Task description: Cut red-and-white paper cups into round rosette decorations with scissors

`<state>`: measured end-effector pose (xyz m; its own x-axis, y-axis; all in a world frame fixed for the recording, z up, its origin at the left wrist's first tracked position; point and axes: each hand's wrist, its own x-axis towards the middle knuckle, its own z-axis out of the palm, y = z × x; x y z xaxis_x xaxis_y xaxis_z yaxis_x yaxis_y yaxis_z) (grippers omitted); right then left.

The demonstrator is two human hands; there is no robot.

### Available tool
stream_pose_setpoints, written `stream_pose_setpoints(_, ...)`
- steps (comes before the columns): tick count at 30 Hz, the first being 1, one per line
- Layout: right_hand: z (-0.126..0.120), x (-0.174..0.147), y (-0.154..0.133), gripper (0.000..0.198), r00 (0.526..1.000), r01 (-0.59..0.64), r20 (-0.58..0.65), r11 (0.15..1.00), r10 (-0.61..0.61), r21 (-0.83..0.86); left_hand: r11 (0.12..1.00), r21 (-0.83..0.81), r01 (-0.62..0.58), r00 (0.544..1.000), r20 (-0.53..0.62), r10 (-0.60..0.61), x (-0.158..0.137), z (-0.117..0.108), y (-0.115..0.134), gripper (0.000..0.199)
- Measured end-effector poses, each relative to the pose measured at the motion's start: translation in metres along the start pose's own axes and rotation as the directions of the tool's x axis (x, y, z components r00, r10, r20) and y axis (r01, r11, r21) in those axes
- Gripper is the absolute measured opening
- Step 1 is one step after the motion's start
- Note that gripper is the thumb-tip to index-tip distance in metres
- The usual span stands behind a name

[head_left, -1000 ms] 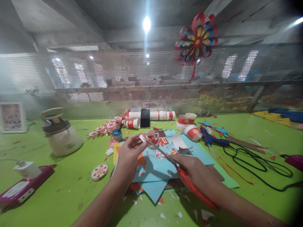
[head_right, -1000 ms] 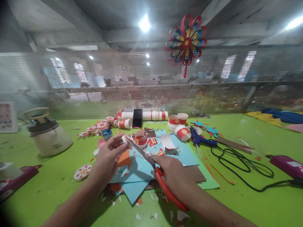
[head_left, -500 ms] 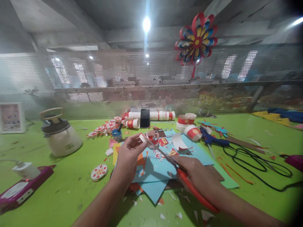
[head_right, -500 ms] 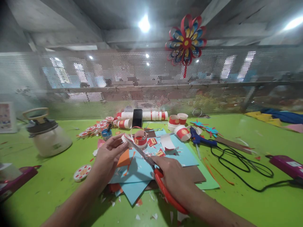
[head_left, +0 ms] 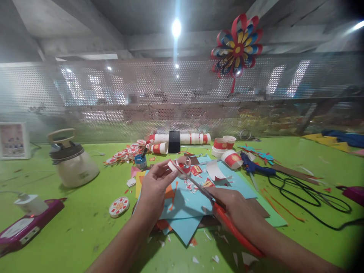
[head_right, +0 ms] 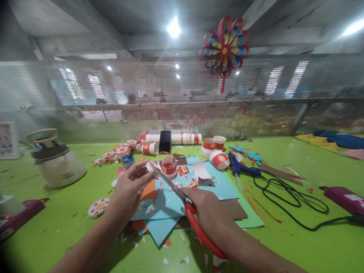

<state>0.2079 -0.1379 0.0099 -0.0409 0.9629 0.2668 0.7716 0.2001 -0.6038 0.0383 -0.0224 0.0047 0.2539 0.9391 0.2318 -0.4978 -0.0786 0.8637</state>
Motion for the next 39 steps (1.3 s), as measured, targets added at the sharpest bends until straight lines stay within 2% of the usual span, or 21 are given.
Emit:
stream_pose_setpoints(11,0.004,-0.002,0.009,0.018,0.999,-0.008,-0.038,0.996,0.004,-0.089,0.999,0.044,-0.007,1.0,0.026,0.005,0.0,-0.002,-0.004,0.037)
stream_pose_setpoints(16,0.004,-0.001,0.008,0.021,1.0,-0.02,-0.02,0.996,0.019,-0.091,0.998,0.07,-0.001,1.0,-0.009,0.002,0.002,-0.005,-0.006,0.041)
stream_pose_setpoints(20,0.0,0.006,0.016,0.026,0.99,-0.136,-0.051,0.971,0.128,-0.195,0.997,0.079,0.001,1.0,-0.014,0.0,0.002,-0.006,-0.006,0.047)
stream_pose_setpoints(23,-0.003,0.015,0.031,0.03,0.977,-0.208,-0.102,0.947,0.188,-0.246,0.999,-0.022,0.032,0.999,0.011,-0.032,0.001,-0.003,-0.002,0.052)
stream_pose_setpoints(25,-0.003,0.021,0.042,0.033,0.973,-0.227,-0.095,0.939,0.209,-0.257,0.99,-0.12,0.075,0.995,0.07,-0.067,-0.001,-0.001,0.002,0.052)
stream_pose_setpoints(30,-0.001,0.025,0.053,0.033,0.97,-0.243,-0.049,0.92,0.24,-0.307,0.932,-0.282,0.228,0.964,0.201,-0.175,-0.002,-0.002,0.011,0.039)
stream_pose_setpoints(35,-0.001,0.02,0.047,0.028,0.98,-0.183,0.006,0.925,0.197,-0.332,0.877,-0.37,0.308,0.947,0.211,-0.243,0.003,-0.007,0.012,0.035)
stream_pose_setpoints(39,0.0,0.02,0.048,0.024,0.985,-0.141,0.045,0.927,0.167,-0.349,0.874,-0.381,0.302,0.952,0.174,-0.253,0.006,-0.009,0.012,0.031)
